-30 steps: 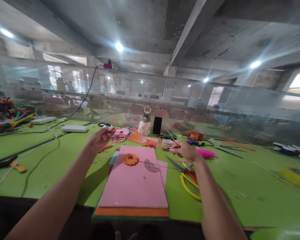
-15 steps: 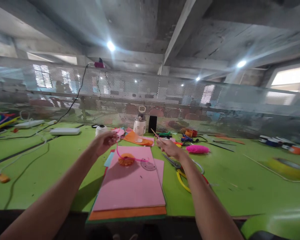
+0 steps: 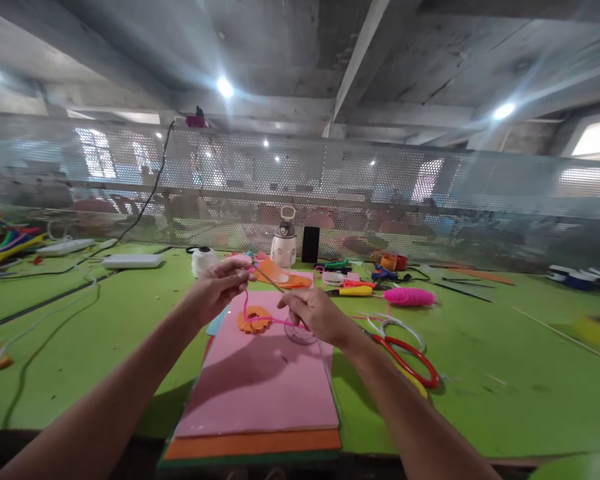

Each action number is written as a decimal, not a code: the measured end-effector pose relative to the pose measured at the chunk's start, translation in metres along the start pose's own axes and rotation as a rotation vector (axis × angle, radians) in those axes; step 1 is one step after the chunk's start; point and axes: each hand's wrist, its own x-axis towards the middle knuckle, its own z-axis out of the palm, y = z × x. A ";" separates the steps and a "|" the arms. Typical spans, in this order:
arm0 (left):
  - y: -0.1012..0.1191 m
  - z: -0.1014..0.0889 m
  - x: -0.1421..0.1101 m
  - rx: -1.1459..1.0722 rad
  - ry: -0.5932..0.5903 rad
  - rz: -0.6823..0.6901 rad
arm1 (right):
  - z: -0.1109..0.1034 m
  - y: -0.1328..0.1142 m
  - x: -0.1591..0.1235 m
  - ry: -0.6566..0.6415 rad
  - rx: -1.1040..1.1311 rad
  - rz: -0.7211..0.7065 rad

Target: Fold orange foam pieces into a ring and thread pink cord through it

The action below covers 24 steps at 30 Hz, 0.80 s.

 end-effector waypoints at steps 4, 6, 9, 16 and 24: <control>0.001 0.002 -0.002 0.012 -0.017 0.009 | 0.005 -0.003 0.001 0.032 -0.057 -0.022; 0.000 0.002 -0.003 0.019 -0.034 0.011 | 0.007 -0.003 0.001 0.045 -0.060 -0.044; -0.005 0.008 -0.005 0.033 -0.062 -0.033 | 0.012 -0.004 0.001 0.121 0.017 -0.082; -0.025 0.036 -0.016 0.070 -0.167 -0.149 | 0.021 0.002 0.005 0.324 0.282 -0.046; -0.035 0.042 -0.020 0.194 -0.248 -0.217 | 0.019 0.002 0.005 0.382 0.226 -0.025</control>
